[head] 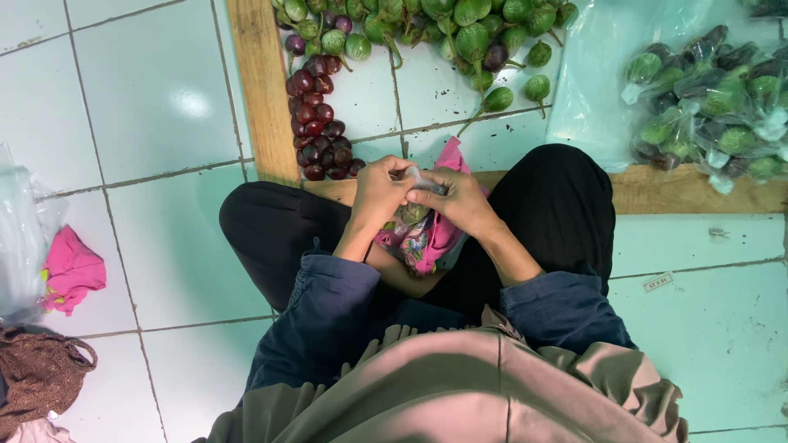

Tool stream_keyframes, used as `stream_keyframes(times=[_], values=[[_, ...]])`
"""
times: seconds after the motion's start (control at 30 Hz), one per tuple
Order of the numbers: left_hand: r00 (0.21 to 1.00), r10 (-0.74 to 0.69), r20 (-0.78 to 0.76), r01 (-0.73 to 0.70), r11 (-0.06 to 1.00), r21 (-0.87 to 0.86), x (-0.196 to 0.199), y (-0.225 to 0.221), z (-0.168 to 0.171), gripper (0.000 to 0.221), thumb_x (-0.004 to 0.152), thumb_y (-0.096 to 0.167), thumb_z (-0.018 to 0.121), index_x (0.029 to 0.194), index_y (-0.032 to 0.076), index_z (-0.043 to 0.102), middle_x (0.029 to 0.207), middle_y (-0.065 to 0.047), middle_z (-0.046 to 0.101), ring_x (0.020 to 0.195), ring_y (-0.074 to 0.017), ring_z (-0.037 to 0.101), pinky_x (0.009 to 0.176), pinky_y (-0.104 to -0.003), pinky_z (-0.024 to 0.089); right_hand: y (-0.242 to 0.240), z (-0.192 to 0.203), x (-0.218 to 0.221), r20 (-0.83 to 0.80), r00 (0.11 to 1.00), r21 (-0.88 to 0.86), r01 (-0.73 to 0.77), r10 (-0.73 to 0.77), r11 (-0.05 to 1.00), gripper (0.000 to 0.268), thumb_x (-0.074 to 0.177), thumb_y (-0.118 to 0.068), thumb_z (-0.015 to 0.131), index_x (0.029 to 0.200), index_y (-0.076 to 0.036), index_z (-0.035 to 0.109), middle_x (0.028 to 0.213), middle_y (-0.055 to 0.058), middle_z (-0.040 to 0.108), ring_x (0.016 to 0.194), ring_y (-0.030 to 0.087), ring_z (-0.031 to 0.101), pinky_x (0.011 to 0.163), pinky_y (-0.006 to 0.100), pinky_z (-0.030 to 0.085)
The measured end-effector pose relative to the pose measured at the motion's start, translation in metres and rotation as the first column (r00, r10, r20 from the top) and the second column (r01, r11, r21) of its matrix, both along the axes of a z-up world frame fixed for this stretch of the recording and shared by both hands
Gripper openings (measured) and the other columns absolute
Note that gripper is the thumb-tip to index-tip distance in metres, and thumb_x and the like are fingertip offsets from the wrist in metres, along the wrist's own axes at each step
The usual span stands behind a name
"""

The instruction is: Sorting and packing small eggplants and grapes into individual plastic bags

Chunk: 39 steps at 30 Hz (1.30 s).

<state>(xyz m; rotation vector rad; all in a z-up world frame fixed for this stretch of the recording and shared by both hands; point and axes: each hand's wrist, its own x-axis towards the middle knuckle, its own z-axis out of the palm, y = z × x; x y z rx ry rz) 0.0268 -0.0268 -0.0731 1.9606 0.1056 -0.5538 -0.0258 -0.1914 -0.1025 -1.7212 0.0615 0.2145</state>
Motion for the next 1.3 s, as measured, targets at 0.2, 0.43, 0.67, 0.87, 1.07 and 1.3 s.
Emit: stream_keyframes(times=[0.2, 0.43, 0.67, 0.87, 1.07, 1.3], values=[[0.996, -0.093, 0.006, 0.091, 0.982, 0.165, 0.01, -0.002, 0.005, 0.023, 0.081, 0.006, 0.07, 0.099, -0.007, 0.071, 0.07, -0.021, 0.073, 0.055, -0.0219, 0.072, 0.049, -0.03, 0.059, -0.007, 0.003, 0.001, 0.072, 0.997, -0.001, -0.03, 0.03, 1.0, 0.029, 0.088, -0.019, 0.085, 0.115, -0.008, 0.079, 0.089, 0.015, 0.072, 0.084, 0.024, 0.069, 0.077, 0.037, 0.054], [0.948, -0.261, 0.184, 0.183, 0.916, 0.356, 0.001, -0.009, 0.041, 0.016, 0.082, 0.016, 0.072, 0.08, 0.001, 0.068, 0.072, -0.019, 0.072, 0.071, -0.0392, 0.073, 0.054, -0.05, 0.057, -0.011, -0.005, 0.004, 0.138, 0.989, -0.073, -0.044, 0.054, 0.996, 0.01, 0.096, -0.015, 0.075, 0.099, -0.008, 0.081, 0.084, 0.012, 0.068, 0.079, 0.026, 0.067, 0.073, 0.04, 0.052], [0.773, -0.506, 0.383, 0.46, 0.862, 0.213, -0.007, -0.005, 0.061, 0.006, 0.082, -0.008, 0.069, 0.086, -0.007, 0.065, 0.089, -0.017, 0.06, 0.078, -0.0321, 0.069, 0.064, -0.036, 0.062, -0.01, 0.004, 0.001, 0.124, 0.985, 0.025, -0.12, 0.116, 0.992, 0.015, 0.097, -0.008, 0.067, 0.088, -0.008, 0.079, 0.084, 0.01, 0.065, 0.084, 0.027, 0.065, 0.078, 0.041, 0.052], [0.878, -0.313, 0.361, 0.331, 0.944, 0.015, -0.02, -0.002, 0.043, 0.005, 0.088, -0.004, 0.069, 0.092, -0.002, 0.066, 0.075, -0.016, 0.066, 0.067, -0.027, 0.07, 0.056, -0.035, 0.054, -0.015, -0.015, -0.001, 0.134, 0.983, -0.033, -0.124, 0.127, 0.992, 0.014, 0.1, -0.011, 0.066, 0.092, -0.008, 0.077, 0.085, 0.009, 0.061, 0.086, 0.026, 0.063, 0.078, 0.041, 0.051], [0.997, -0.07, -0.014, 0.065, 0.967, -0.247, -0.022, 0.012, 0.007, 0.01, 0.094, 0.016, 0.068, 0.09, 0.006, 0.067, 0.061, -0.007, 0.061, 0.055, -0.0111, 0.055, 0.05, -0.024, 0.043, -0.005, -0.002, -0.007, 0.255, 0.967, -0.09, 0.023, 0.001, 0.996, 0.009, 0.087, -0.009, 0.082, 0.095, -0.006, 0.079, 0.086, 0.014, 0.066, 0.084, 0.034, 0.067, 0.077, 0.044, 0.055], [0.96, 0.111, -0.258, -0.189, 0.935, -0.301, -0.023, 0.014, -0.012, 0.016, 0.086, 0.02, 0.073, 0.088, 0.005, 0.066, 0.053, -0.012, 0.058, 0.041, -0.0079, 0.041, 0.038, -0.02, 0.029, 0.015, 0.013, -0.013, 0.347, 0.929, -0.122, 0.18, -0.128, 0.976, 0.01, 0.087, -0.005, 0.084, 0.092, -0.008, 0.077, 0.084, 0.007, 0.067, 0.082, 0.029, 0.068, 0.073, 0.038, 0.056]])
